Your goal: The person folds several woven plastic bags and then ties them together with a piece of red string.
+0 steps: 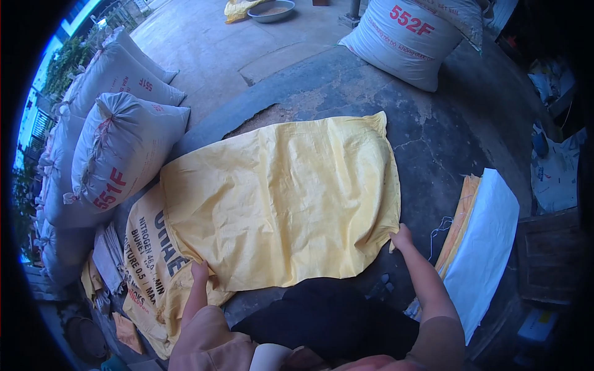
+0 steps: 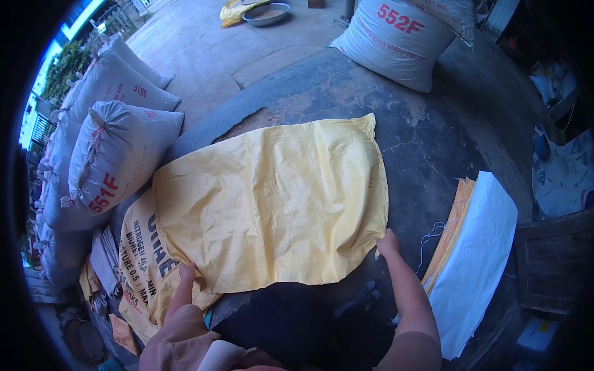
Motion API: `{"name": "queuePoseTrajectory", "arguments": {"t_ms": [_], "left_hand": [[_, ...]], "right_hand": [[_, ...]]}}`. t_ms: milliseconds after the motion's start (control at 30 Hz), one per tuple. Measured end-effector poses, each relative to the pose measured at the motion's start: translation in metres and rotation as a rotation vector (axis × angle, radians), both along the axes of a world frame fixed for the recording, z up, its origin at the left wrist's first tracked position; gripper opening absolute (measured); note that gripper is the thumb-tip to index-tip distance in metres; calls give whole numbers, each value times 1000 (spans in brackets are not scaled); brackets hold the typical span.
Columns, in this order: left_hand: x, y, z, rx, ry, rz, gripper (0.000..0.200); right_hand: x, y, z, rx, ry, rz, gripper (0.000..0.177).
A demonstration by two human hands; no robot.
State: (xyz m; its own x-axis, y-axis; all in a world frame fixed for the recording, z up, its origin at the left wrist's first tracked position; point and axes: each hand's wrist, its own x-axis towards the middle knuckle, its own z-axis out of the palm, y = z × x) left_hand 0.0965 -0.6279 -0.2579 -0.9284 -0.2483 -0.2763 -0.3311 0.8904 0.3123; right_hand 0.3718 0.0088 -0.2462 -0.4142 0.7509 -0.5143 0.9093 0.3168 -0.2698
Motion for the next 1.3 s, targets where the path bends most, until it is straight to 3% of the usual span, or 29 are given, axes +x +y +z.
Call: {"name": "queuePoseTrajectory", "arguments": {"t_ms": [67, 133, 167, 200, 233, 267, 400, 467, 533, 600, 667, 733, 800, 867, 933, 1000, 1033, 1067, 1133, 1200, 1267, 1300], "left_hand": [[-5, 3, -3, 36, 78, -41, 37], [-17, 16, -9, 74, 173, -118, 34], [-25, 27, -11, 211, 188, -122, 33], [-35, 40, -11, 346, 202, -132, 31], [-47, 58, -12, 324, 176, -132, 30], [-59, 80, -10, 299, 152, -138, 29], [-102, 186, -3, 639, 129, -328, 28], [-103, 254, 45, 679, 114, -447, 28], [-116, 302, 55, 793, 2, -566, 27], [-105, 346, 100, 768, -147, -655, 26], [-101, 379, 120, 804, -176, -718, 27], [-95, 396, 126, 841, -207, -782, 29], [-91, 409, 128, 710, -250, -810, 29], [-97, 412, 99, 612, -249, -839, 32], [-95, 413, 86, 515, -242, -858, 34], [-83, 413, 86, 188, -128, -918, 43], [-77, 419, 87, 7, -177, -802, 60], [-70, 423, 87, 6, -180, -802, 60], [-54, 428, 96, -146, 236, -1073, 75], [-48, 445, 89, -52, 180, -1172, 79], [-28, 462, 94, -106, 168, -1526, 81], [-22, 469, 85, -189, 94, -1508, 84]], "right_hand": [[-21, 22, 33, -43, 240, 35, 28], [-39, 64, 63, 14, 400, 18, 28], [-47, 88, 78, 48, 500, -18, 28], [-56, 101, 111, 132, 523, -26, 28], [-63, 106, 151, 231, 535, -17, 28], [-62, 131, 162, 250, 607, 2, 27], [-32, 159, 258, 502, 637, -101, 27], [7, 173, 290, 638, 460, -162, 31], [53, 171, 322, 684, 246, -217, 33], [100, 158, 343, 764, 94, -294, 34], [160, 169, 341, 916, -131, -312, 37], [217, 171, 336, 846, -206, -460, 42], [271, 171, 321, 811, -142, -588, 43], [334, 191, 293, 708, -130, -666, 41], [326, 167, 300, 669, -67, -744, 39], [301, 149, 308, 625, -8, -817, 37], [290, 147, 309, 642, 76, -799, 35], [282, 149, 309, 656, 159, -781, 33], [265, 169, 307, 561, 283, -756, 33], [236, 189, 308, 457, 504, -691, 30], [179, 184, 321, 446, 658, -617, 27], [141, 171, 331, 443, 720, -588, 26]]}}
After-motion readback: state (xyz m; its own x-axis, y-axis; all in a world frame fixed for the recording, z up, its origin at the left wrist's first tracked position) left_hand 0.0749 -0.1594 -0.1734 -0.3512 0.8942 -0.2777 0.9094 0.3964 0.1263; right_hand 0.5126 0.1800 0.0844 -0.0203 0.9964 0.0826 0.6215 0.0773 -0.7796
